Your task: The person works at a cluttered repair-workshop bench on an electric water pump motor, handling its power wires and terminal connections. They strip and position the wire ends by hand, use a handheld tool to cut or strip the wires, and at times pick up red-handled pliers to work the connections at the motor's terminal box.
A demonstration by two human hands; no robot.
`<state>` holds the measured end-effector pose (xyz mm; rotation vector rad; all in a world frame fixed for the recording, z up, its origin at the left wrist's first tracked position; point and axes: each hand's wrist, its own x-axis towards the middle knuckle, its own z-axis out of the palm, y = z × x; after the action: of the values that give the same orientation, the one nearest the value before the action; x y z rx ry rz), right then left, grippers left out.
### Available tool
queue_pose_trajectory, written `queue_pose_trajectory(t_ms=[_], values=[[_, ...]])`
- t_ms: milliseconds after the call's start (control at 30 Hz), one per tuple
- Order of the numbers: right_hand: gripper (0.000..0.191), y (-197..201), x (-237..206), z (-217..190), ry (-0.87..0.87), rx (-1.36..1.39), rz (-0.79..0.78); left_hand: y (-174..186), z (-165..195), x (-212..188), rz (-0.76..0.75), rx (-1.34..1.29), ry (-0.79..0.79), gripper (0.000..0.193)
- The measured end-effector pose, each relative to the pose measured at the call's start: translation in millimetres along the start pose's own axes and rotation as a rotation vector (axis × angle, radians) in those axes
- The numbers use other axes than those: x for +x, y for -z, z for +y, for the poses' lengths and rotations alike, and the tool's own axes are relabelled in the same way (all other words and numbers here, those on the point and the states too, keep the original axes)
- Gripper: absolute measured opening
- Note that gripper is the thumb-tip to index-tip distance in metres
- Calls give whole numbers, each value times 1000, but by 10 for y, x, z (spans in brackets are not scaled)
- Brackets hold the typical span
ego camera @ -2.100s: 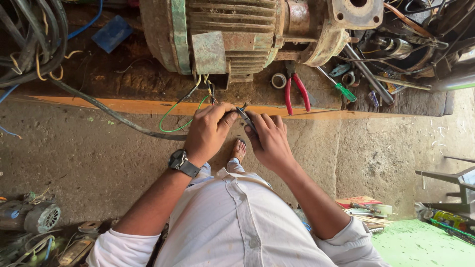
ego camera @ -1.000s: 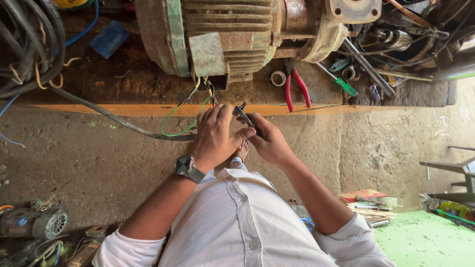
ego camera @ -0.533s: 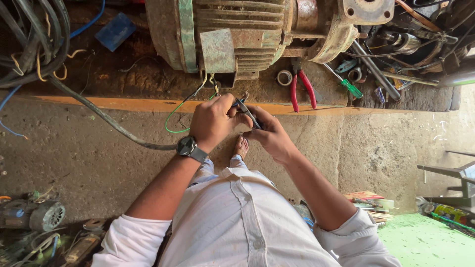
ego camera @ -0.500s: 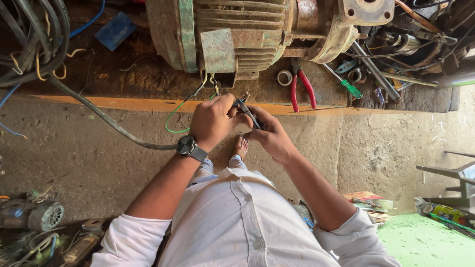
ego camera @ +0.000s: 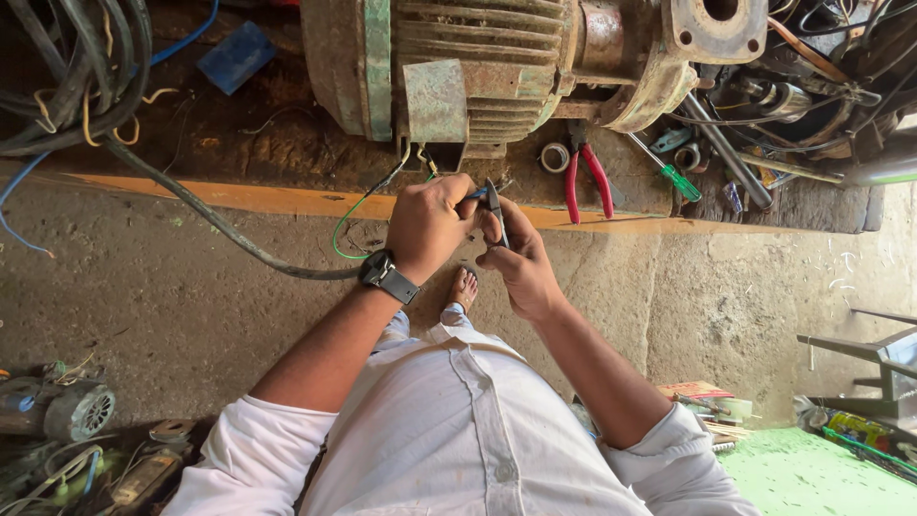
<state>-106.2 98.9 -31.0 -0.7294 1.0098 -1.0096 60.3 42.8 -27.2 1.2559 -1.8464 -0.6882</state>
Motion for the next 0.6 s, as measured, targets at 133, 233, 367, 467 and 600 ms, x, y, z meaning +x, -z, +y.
queue_pose_trajectory(t_ms=[133, 233, 367, 467, 600], values=[[68, -64, -4, 44, 31, 40, -3, 54, 43, 27, 14, -37, -2, 19], [41, -68, -41, -13, 6, 86, -77, 150, 105, 44, -54, -50, 92, 31], [29, -47, -120, -244, 308, -926, -30, 287, 223, -35, -85, -125, 9, 53], [34, -110, -161, -430, 351, -1098, -60, 328, 258, -60, -119, -148, -17, 54], [49, -259, -276, -590, 250, -1214, -30, 333, 256, -101, -121, -137, -21, 57]])
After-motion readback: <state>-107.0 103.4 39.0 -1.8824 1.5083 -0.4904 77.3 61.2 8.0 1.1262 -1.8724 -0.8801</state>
